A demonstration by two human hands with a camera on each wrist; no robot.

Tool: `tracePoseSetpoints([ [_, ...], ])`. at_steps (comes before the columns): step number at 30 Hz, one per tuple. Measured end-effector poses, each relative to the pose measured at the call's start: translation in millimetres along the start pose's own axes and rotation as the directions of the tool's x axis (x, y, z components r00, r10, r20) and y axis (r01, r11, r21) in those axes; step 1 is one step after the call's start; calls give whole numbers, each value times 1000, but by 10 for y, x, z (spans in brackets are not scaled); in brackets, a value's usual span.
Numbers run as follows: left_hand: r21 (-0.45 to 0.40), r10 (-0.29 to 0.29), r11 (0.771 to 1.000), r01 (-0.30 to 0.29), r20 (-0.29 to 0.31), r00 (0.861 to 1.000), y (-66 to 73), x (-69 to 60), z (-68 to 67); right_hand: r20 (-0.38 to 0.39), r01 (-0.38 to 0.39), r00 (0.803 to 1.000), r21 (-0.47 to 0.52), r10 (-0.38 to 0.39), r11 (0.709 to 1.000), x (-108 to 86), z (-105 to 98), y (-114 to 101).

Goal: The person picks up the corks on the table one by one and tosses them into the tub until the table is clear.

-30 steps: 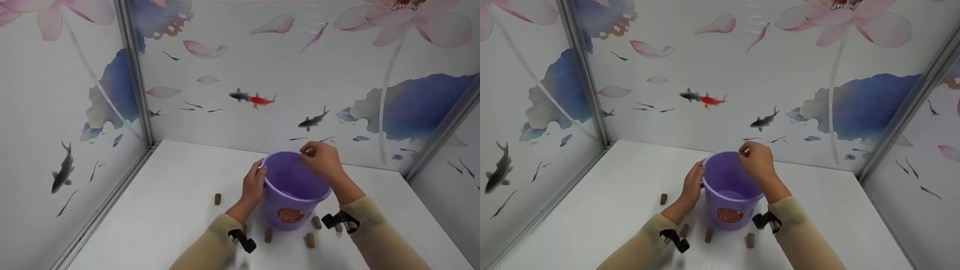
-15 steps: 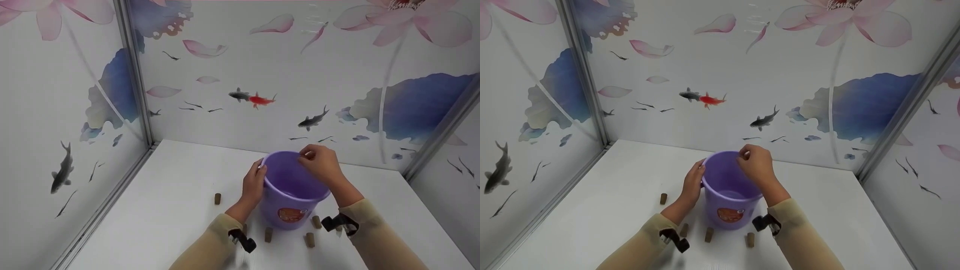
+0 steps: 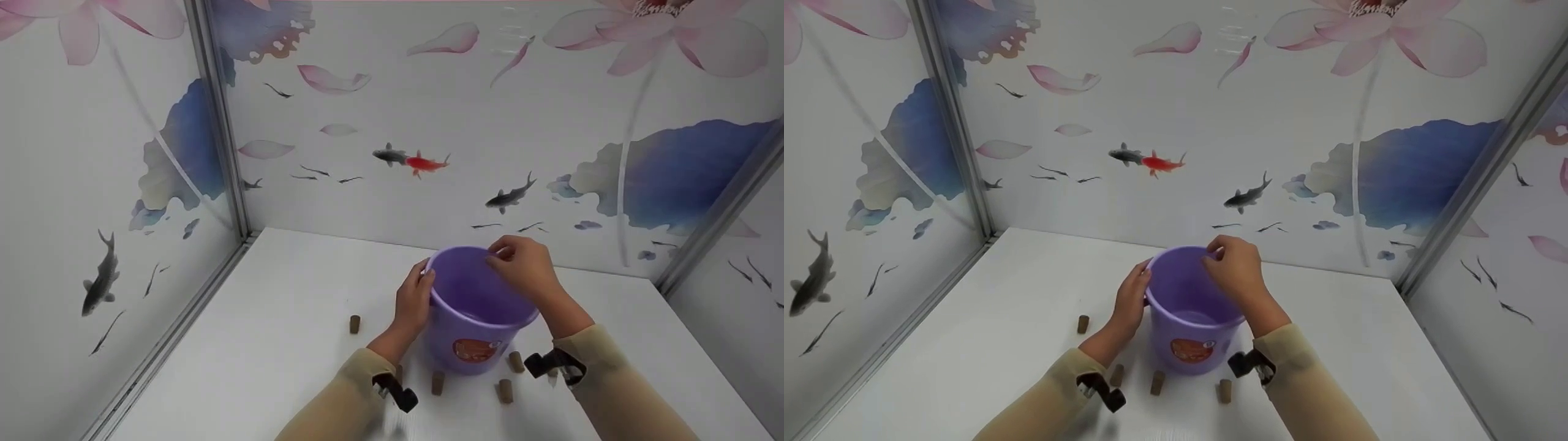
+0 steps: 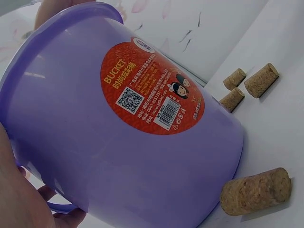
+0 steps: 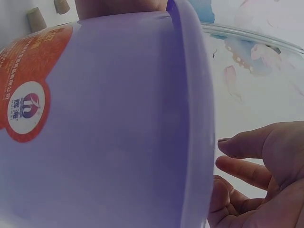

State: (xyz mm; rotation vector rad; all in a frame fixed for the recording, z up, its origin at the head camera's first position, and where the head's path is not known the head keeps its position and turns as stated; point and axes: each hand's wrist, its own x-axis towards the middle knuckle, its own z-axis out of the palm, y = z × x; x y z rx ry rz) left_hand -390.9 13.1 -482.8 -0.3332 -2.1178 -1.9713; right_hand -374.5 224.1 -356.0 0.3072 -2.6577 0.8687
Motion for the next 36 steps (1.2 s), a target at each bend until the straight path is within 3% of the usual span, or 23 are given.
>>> tracePoseSetpoints([
  [13,-1,16,1000,-16,-13,1000,6,-8,23,-21,-13,1000,-20,12,1000,-81,-74,81],
  [26,-3,4,1000,-4,4,1000,-6,-12,-1,1,-118,993,-31,118,993,-139,-196,127],
  [36,-10,13,1000,-13,-8,1000,-18,-4,11,-45,-129,991,-7,129,992,-299,-263,115],
])
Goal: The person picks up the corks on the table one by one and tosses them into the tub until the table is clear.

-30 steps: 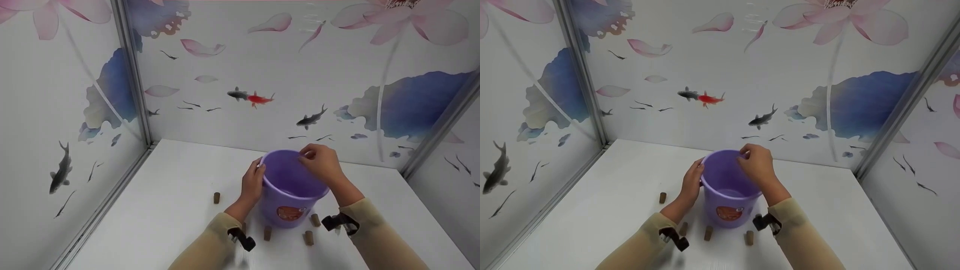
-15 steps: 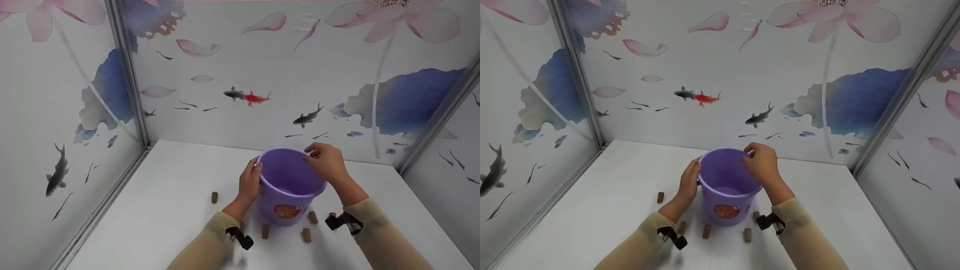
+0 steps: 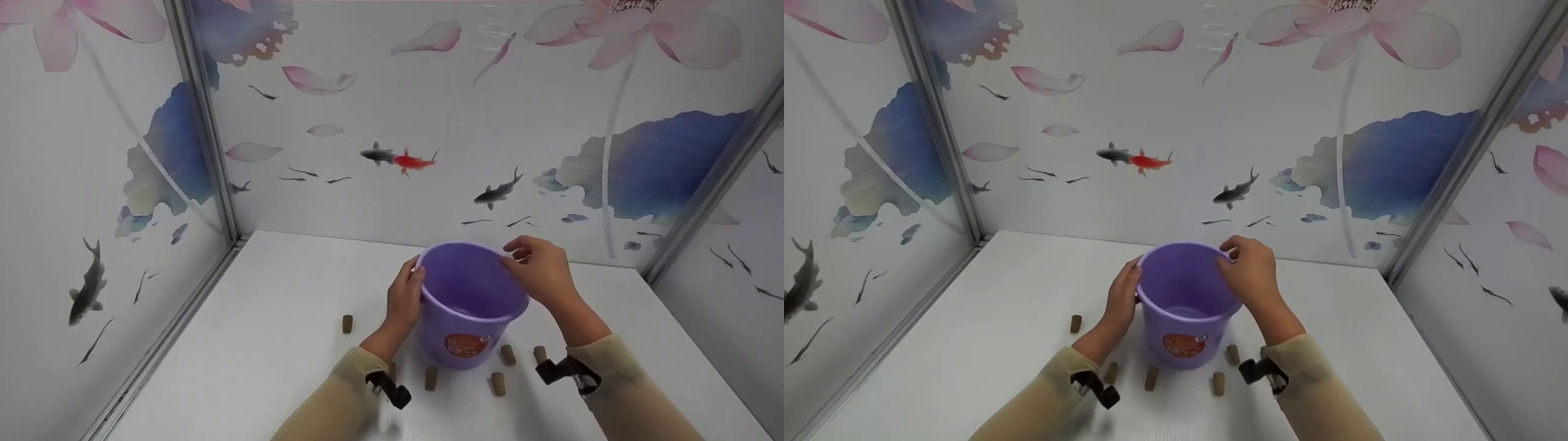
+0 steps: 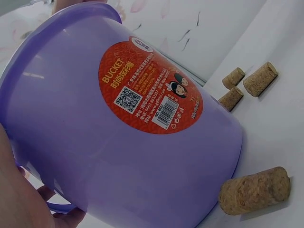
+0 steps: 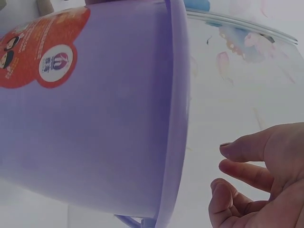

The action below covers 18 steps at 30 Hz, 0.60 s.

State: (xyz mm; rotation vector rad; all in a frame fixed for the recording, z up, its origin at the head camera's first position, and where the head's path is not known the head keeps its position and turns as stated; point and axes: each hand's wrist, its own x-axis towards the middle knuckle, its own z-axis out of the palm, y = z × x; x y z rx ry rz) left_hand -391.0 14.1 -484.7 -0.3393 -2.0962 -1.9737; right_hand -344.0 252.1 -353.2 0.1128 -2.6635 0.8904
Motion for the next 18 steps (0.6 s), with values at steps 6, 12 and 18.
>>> tracePoseSetpoints([
  [6,1,-26,1000,26,7,1000,2,-9,9,-25,-8,1000,14,8,1000,-144,-10,-10],
  [12,13,-24,1000,24,7,1000,1,-16,8,-52,-2,999,16,3,1000,-266,-49,26],
  [18,9,-10,1000,10,10,1000,-1,-6,-15,-60,-38,997,13,38,999,-365,-125,68],
])
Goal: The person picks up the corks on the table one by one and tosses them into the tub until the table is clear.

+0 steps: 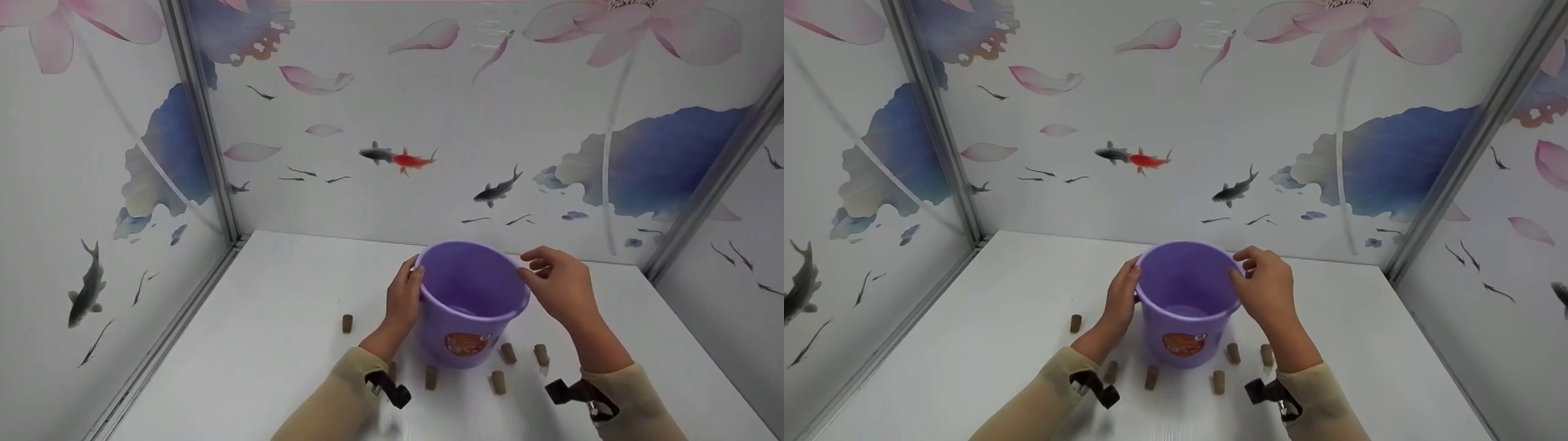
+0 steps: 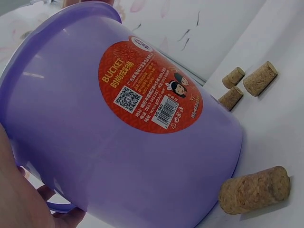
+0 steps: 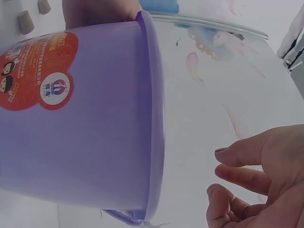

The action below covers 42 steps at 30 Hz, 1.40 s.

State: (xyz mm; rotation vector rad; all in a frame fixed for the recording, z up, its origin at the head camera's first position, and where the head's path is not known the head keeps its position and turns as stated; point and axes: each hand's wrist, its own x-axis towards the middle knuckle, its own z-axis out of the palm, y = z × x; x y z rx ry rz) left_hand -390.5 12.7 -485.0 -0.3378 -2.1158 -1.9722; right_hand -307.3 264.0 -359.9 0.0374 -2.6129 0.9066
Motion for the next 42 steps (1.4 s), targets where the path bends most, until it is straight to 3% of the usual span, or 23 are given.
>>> tracePoseSetpoints([
  [11,-43,10,999,-10,14,1000,-43,10,5,-34,-29,999,-2,29,1000,-154,-85,228],
  [20,-6,9,1000,-9,10,1000,22,9,6,-35,-77,996,-6,76,997,-252,-151,330],
  [31,21,5,1000,-5,-4,1000,-12,-11,4,-33,-81,996,-26,80,996,-376,-78,454],
  [42,-30,-3,1000,3,2,1000,-5,-8,-17,-50,-76,996,-57,73,995,-434,7,646],
])
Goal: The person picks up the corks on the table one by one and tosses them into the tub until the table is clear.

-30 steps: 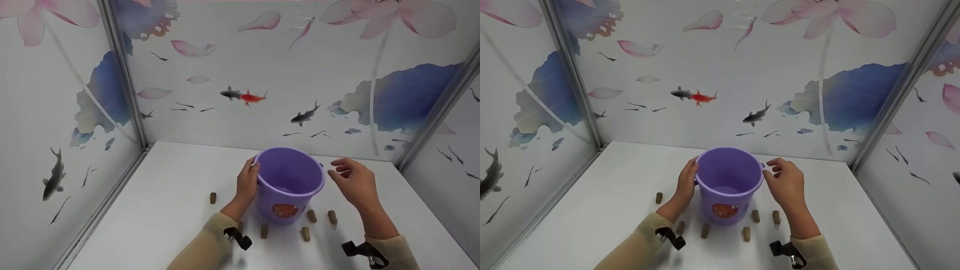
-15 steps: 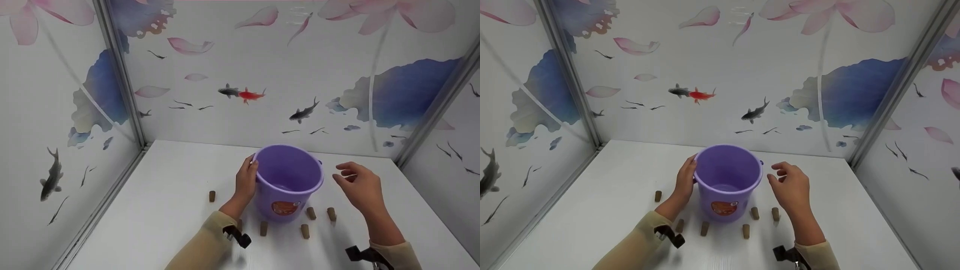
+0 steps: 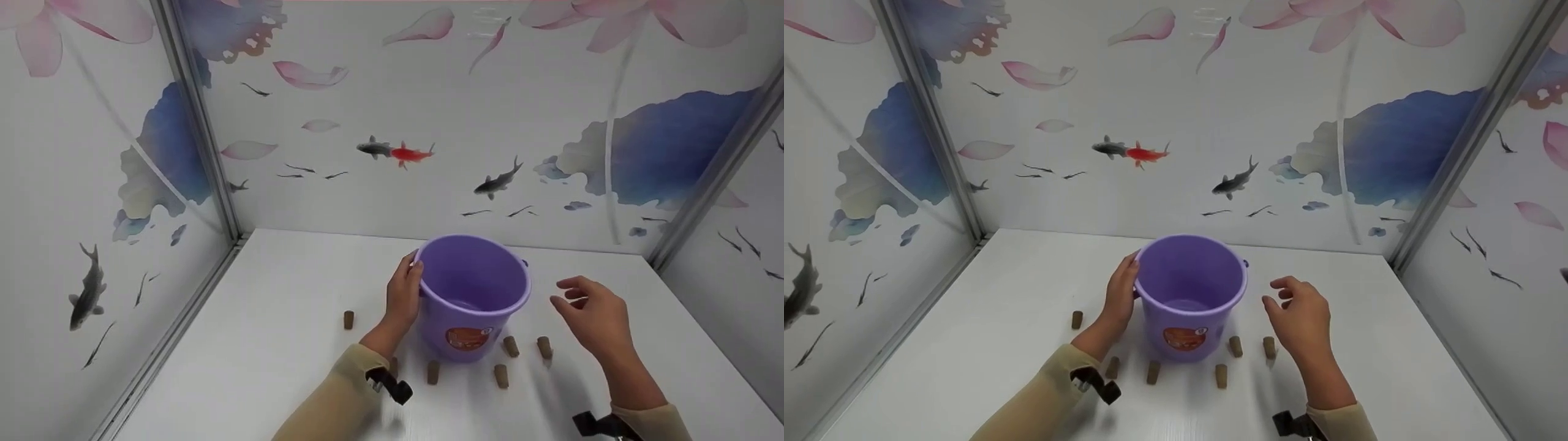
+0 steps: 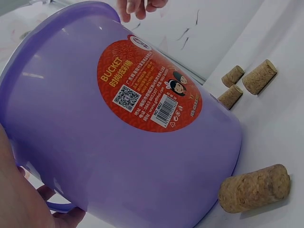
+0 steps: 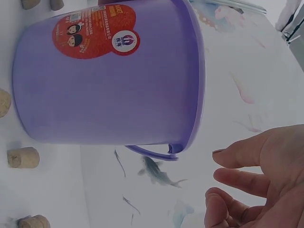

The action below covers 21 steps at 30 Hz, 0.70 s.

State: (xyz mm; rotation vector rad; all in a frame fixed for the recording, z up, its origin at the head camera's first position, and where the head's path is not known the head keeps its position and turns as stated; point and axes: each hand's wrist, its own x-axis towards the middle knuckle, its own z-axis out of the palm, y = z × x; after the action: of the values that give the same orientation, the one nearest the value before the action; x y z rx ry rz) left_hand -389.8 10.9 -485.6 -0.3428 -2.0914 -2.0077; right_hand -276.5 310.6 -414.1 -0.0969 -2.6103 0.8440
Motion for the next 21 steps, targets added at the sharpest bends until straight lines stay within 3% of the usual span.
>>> tracePoseSetpoints([
  [21,57,7,998,-6,-10,1000,19,0,20,69,-25,997,-16,26,1000,-39,109,374],
])
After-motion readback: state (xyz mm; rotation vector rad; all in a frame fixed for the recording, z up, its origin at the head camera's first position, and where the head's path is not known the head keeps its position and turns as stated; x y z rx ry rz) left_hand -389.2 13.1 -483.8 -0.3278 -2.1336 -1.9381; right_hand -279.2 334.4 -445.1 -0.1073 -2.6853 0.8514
